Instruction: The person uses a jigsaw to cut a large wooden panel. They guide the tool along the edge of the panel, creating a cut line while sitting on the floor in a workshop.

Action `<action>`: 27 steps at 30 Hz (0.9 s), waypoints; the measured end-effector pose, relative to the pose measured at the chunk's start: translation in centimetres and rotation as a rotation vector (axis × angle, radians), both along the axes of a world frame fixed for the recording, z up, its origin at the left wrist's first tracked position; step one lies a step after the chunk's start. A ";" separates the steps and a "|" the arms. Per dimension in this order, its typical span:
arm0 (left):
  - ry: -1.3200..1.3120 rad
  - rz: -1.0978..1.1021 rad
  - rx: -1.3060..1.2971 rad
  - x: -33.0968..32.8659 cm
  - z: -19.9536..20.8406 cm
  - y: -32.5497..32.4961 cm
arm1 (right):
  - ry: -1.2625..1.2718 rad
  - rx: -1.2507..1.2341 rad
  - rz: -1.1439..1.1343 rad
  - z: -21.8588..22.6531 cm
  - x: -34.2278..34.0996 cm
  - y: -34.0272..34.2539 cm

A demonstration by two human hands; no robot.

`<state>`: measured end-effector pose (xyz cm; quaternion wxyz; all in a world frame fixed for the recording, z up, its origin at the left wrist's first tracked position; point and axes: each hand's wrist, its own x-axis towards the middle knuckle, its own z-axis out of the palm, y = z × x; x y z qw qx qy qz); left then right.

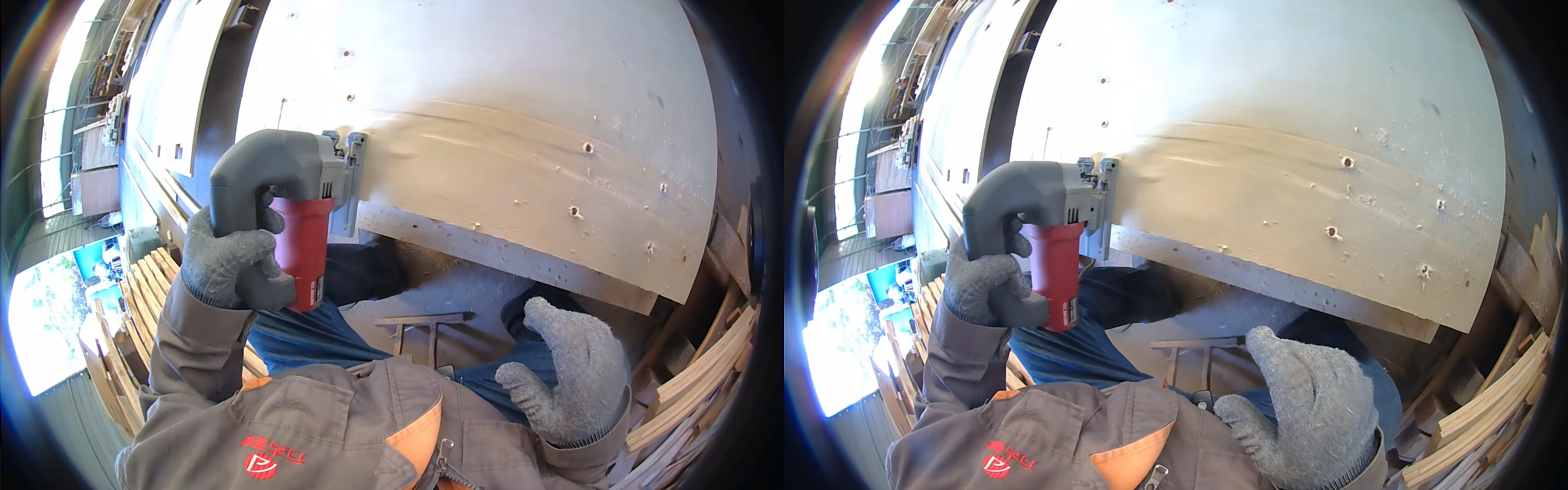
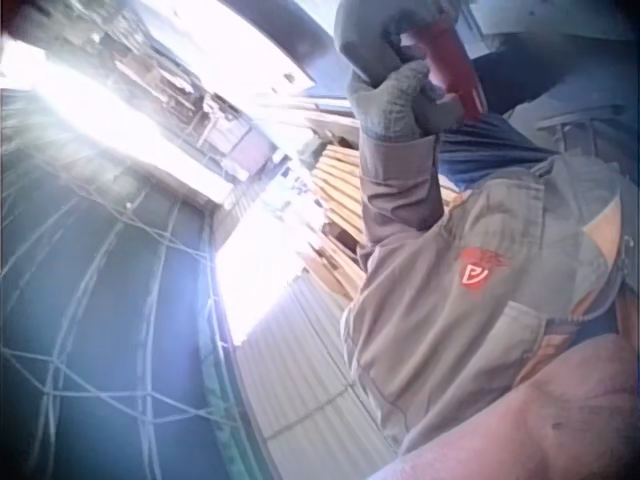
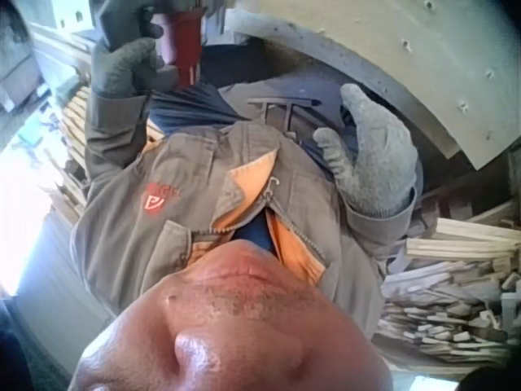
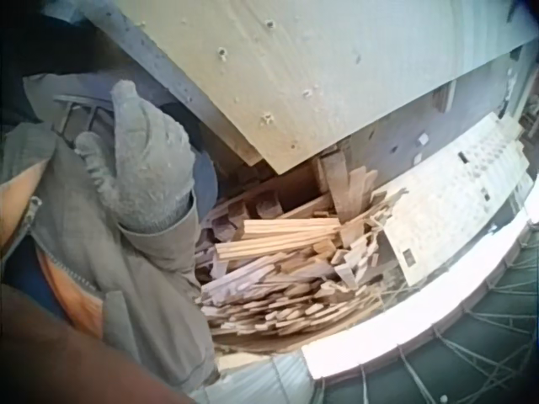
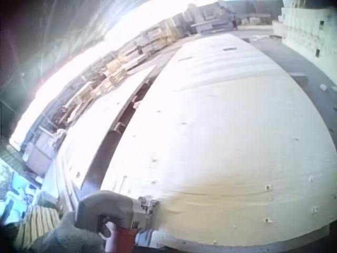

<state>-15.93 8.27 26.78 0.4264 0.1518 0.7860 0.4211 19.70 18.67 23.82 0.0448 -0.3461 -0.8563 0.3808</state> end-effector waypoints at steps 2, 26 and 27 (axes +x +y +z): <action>0.000 0.000 0.023 -0.2 0.0 -0.2 | 0.011 0.006 0.000 -0.2 0.1 0.0; -0.041 -0.017 -0.020 -3.3 -1.4 -1.4 | -0.023 -0.006 0.011 0.3 -0.6 -0.3; -0.035 -0.013 -0.023 -3.2 -1.4 -1.4 | -0.027 -0.010 0.006 0.3 -0.6 -0.3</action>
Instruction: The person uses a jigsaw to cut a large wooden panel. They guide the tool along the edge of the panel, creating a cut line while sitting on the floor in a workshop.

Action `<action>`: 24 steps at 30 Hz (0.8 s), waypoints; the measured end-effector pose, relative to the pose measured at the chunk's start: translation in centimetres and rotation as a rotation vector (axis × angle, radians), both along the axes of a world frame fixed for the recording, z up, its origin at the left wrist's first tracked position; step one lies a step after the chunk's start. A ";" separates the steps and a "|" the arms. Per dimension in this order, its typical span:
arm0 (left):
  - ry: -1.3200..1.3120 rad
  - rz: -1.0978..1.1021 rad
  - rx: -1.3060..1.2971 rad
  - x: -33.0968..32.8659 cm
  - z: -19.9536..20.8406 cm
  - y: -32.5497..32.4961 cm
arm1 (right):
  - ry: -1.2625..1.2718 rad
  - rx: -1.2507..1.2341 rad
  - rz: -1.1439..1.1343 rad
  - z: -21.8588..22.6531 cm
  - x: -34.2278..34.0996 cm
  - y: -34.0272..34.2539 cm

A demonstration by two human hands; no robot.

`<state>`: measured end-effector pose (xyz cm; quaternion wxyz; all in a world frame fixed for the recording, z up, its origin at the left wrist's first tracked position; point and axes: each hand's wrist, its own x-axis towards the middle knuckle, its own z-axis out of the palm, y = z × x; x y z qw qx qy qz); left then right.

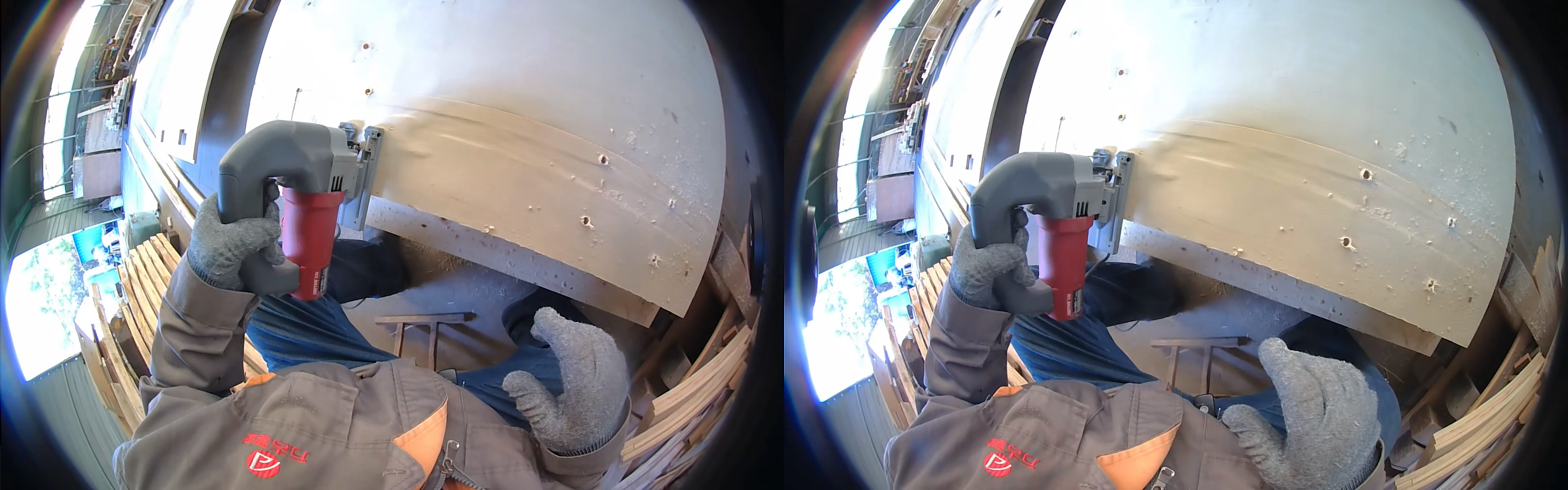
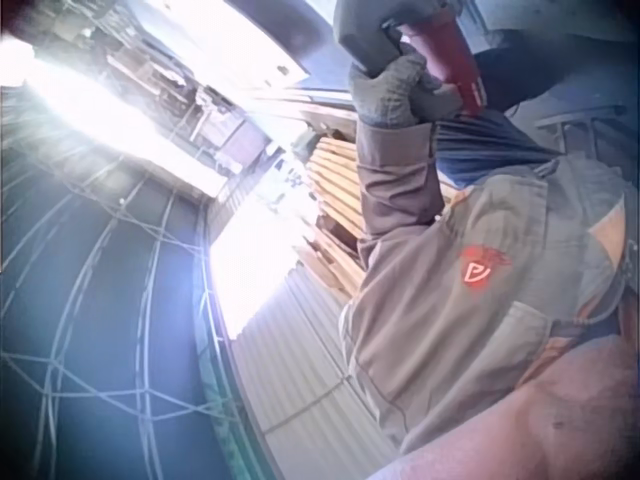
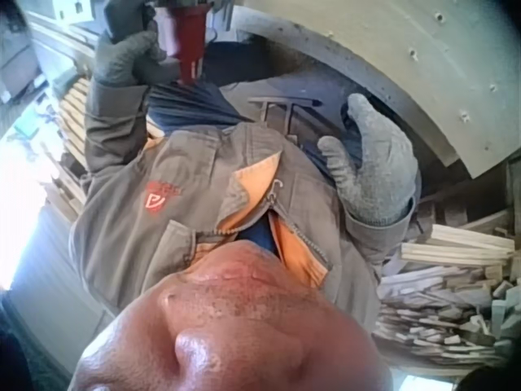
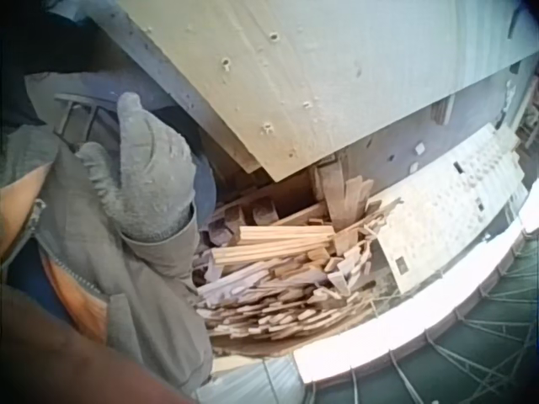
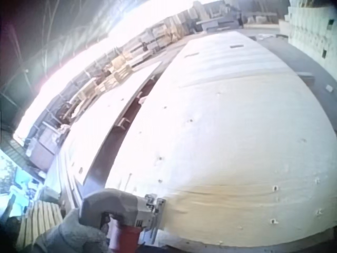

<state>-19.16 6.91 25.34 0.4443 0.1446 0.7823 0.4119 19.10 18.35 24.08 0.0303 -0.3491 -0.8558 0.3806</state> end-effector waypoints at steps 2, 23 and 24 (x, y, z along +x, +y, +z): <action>-0.003 0.000 0.006 -0.1 -0.1 0.0 | -0.014 0.016 0.013 -0.1 0.0 -0.1; 0.011 -0.034 0.007 -0.9 -0.3 0.1 | -0.006 -0.009 -0.005 0.6 -1.1 -0.7; 0.004 -0.035 0.009 -0.9 -0.3 0.1 | -0.005 -0.010 -0.007 0.6 -1.0 -0.8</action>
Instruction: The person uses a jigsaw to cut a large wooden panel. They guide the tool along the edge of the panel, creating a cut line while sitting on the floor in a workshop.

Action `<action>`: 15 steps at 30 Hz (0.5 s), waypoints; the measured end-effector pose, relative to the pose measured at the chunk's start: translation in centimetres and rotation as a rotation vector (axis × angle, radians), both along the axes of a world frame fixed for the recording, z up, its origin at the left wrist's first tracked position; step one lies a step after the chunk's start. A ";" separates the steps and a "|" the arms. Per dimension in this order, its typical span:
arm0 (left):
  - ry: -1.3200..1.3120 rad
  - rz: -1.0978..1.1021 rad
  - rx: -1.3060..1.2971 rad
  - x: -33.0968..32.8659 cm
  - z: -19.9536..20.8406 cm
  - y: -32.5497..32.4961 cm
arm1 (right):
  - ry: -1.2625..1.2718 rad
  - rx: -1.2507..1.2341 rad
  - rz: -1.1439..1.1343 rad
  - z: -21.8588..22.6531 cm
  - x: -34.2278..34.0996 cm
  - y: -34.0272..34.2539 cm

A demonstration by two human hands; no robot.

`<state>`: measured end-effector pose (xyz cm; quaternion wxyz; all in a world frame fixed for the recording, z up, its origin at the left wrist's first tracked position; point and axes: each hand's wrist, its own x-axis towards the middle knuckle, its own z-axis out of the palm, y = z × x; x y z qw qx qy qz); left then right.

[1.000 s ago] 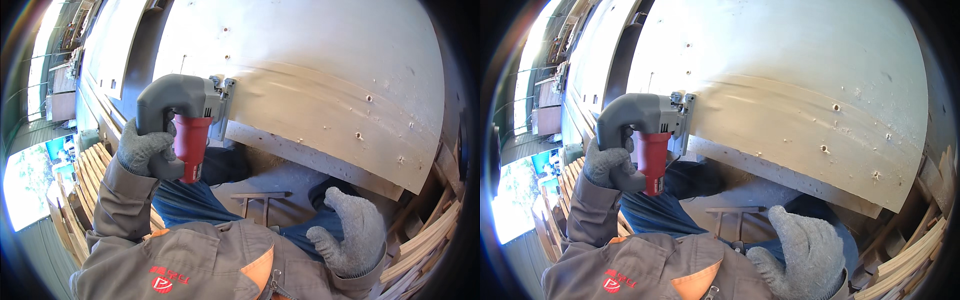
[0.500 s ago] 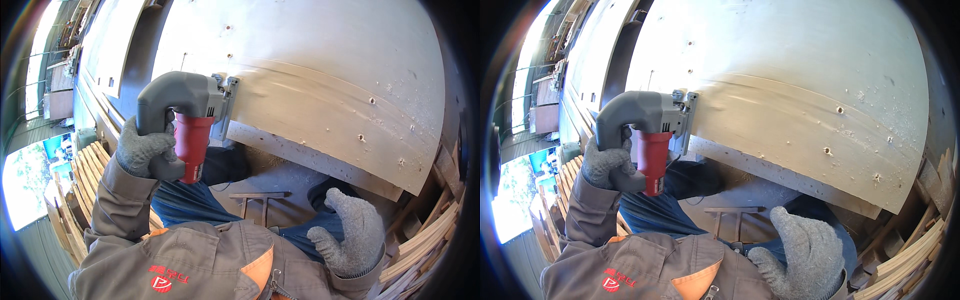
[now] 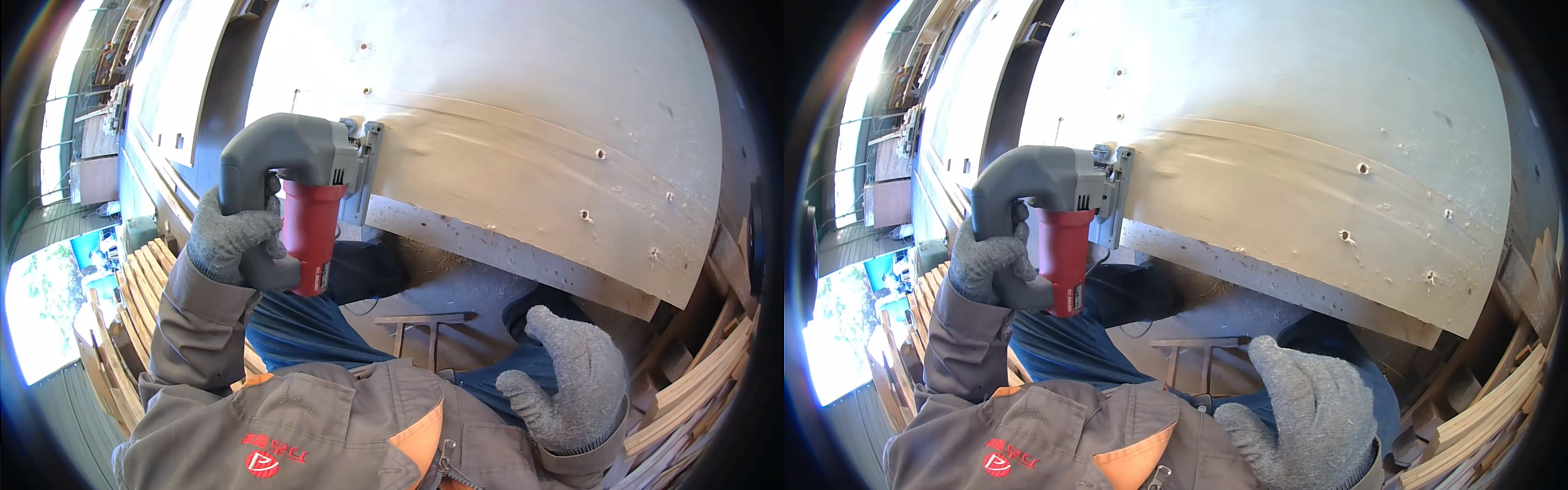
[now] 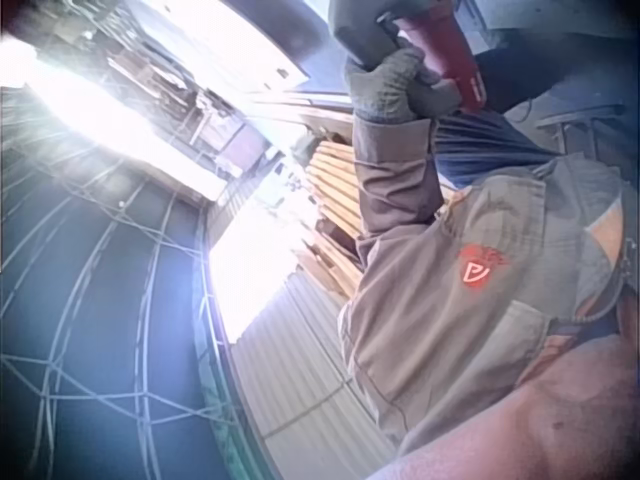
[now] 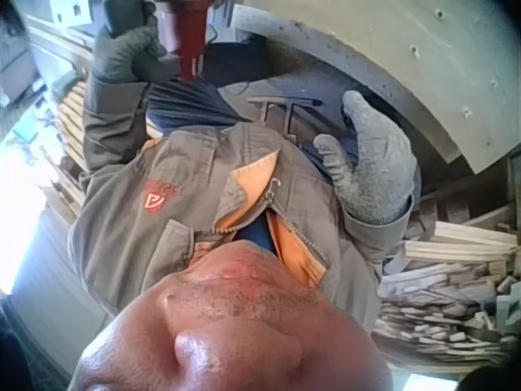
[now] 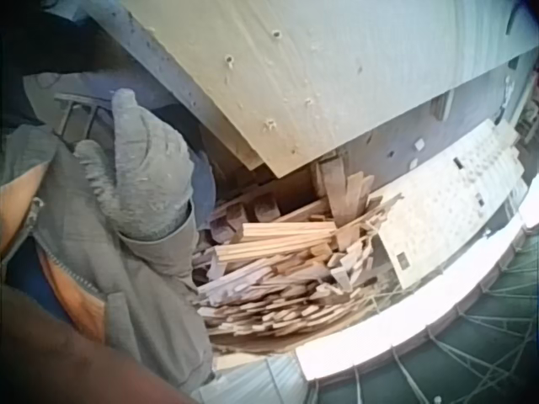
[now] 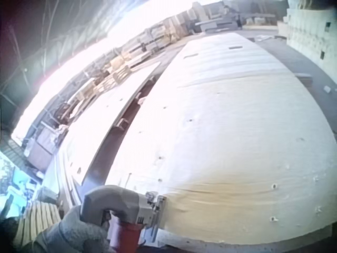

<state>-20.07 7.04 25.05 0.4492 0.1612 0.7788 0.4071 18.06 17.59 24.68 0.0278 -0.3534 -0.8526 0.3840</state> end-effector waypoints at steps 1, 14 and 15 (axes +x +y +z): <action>0.001 0.017 0.004 0.1 -0.1 0.1 | 0.002 0.007 0.001 0.0 0.1 -0.1; 0.014 0.012 0.056 -0.6 -0.6 -0.3 | 0.008 0.025 0.010 0.1 -0.1 0.2; 0.013 0.014 0.058 -0.6 -0.6 -0.3 | 0.016 0.034 0.015 0.1 0.0 0.3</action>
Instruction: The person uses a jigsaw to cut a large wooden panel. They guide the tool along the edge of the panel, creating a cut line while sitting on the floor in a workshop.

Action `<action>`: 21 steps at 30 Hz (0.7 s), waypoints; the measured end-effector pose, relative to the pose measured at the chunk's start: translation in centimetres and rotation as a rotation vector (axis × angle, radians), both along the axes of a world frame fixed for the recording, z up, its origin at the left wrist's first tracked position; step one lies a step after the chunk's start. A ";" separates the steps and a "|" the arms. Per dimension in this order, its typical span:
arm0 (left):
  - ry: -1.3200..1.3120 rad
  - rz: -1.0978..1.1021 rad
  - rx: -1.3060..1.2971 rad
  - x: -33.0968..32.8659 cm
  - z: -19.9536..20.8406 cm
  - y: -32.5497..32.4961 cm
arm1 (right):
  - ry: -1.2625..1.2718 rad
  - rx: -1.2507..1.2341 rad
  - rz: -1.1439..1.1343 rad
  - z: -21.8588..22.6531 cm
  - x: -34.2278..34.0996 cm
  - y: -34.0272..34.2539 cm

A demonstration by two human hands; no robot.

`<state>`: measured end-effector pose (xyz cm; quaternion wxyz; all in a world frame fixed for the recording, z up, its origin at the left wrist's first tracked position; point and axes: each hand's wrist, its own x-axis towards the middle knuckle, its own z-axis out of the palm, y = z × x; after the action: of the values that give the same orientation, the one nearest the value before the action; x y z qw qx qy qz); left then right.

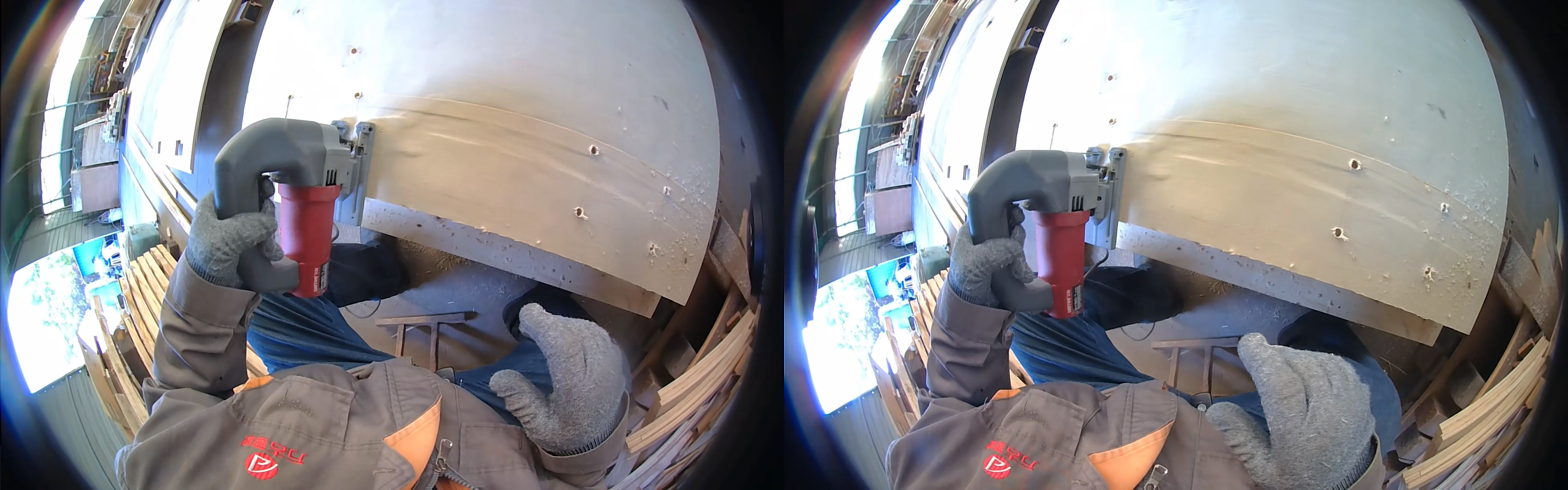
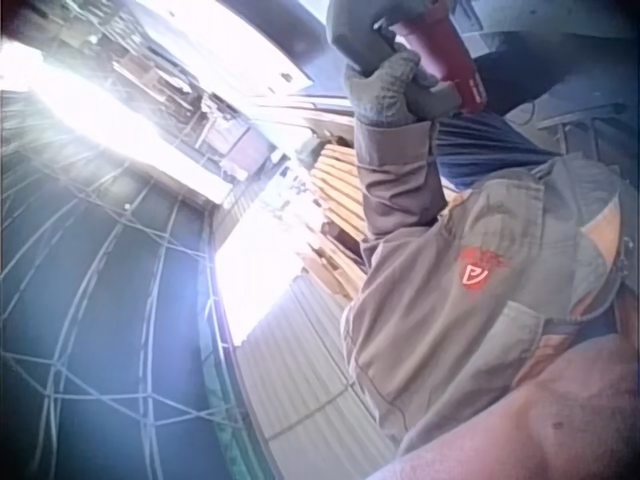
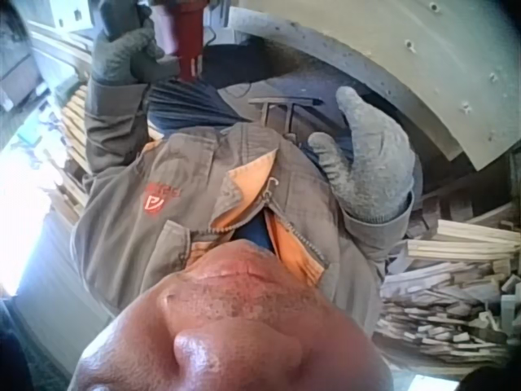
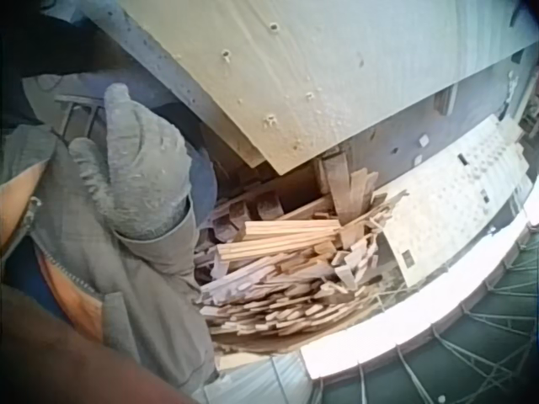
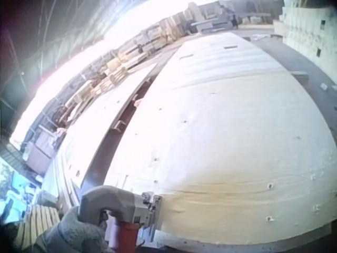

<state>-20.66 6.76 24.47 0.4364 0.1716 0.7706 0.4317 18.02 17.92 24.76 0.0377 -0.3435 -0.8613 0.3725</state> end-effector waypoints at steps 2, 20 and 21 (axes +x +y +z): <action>0.004 -0.002 0.004 0.4 0.3 0.4 | 0.004 -0.005 -0.001 0.0 0.1 0.2; 0.010 0.019 0.005 0.6 0.1 1.0 | 0.007 -0.033 0.032 -0.4 0.4 1.0; -0.005 0.014 0.017 0.5 0.2 1.2 | 0.008 -0.028 0.027 -0.1 0.3 1.0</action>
<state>-20.17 7.93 24.64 0.4338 0.1690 0.7670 0.4416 18.36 18.92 24.62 0.0316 -0.3309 -0.8604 0.3863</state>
